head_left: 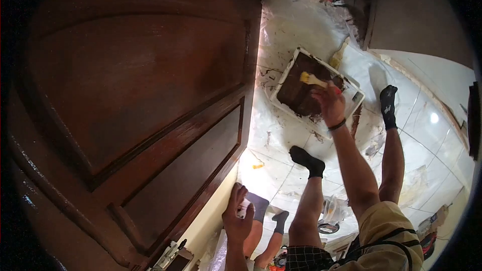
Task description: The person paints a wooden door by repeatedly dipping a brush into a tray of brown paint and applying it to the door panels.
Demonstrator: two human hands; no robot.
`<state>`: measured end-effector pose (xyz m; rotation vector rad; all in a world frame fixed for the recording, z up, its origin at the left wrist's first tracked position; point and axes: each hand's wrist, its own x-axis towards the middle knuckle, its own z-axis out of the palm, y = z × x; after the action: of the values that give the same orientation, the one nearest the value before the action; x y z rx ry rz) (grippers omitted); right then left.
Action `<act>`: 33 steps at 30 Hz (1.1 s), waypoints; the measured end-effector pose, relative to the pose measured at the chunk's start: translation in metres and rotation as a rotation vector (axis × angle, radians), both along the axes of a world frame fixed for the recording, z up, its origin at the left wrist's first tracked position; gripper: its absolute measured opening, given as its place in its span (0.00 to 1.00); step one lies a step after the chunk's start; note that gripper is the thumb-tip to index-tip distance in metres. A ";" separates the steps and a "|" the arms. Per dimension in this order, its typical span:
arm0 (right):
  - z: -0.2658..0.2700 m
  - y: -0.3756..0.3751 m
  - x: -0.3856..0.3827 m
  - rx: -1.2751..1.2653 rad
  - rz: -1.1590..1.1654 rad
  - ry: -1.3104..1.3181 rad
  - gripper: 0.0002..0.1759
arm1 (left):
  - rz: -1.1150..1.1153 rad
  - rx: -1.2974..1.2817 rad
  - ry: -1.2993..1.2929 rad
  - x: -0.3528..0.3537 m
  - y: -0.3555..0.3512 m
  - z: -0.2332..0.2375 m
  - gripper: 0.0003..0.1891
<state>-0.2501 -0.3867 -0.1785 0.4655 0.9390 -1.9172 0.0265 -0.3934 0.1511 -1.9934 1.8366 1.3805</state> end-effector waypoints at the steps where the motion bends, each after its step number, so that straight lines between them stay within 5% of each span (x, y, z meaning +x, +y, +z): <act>1: 0.021 -0.014 0.014 -0.019 -0.007 0.026 0.17 | 0.020 -0.033 -0.015 0.002 -0.003 0.004 0.38; 6: 0.141 -0.114 0.112 -0.178 -0.097 0.231 0.10 | 0.064 -0.118 -0.083 0.003 -0.011 0.033 0.39; 9: 0.258 -0.144 0.140 0.241 0.310 0.648 0.09 | 0.116 -0.148 -0.073 0.007 -0.006 0.040 0.37; 11: 0.297 -0.160 0.158 -0.038 -0.136 0.860 0.13 | 0.128 -0.177 -0.065 0.015 0.001 0.041 0.35; 13: 0.344 -0.147 0.150 -0.141 -0.027 0.698 0.16 | -0.118 -0.121 -0.174 0.036 0.001 0.050 0.35; 15: 0.349 -0.138 0.140 -0.270 0.057 0.390 0.16 | -0.235 -0.114 -0.205 0.051 0.004 0.052 0.35; 19: 0.279 -0.153 0.147 -0.464 0.018 -0.029 0.15 | 0.089 -0.124 -0.134 0.003 0.001 0.054 0.36; 22: 0.192 -0.150 0.153 -0.265 0.019 0.159 0.15 | 0.083 -0.099 -0.106 0.008 0.002 0.054 0.37; 26: 0.152 -0.144 0.123 0.203 0.035 0.254 0.15 | 0.075 -0.080 -0.108 0.010 0.011 0.051 0.37; 30: 0.163 -0.175 0.151 0.335 0.044 0.551 0.12 | 0.096 -0.063 -0.150 0.003 0.009 0.056 0.37; 33: 0.238 -0.167 0.144 0.254 0.223 0.694 0.11 | 0.082 -0.095 -0.136 0.009 0.007 0.059 0.36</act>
<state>-0.1062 -0.5534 0.0594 -0.1874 1.6154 -1.7759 0.0351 -0.3866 0.2097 -2.1726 1.8125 1.1644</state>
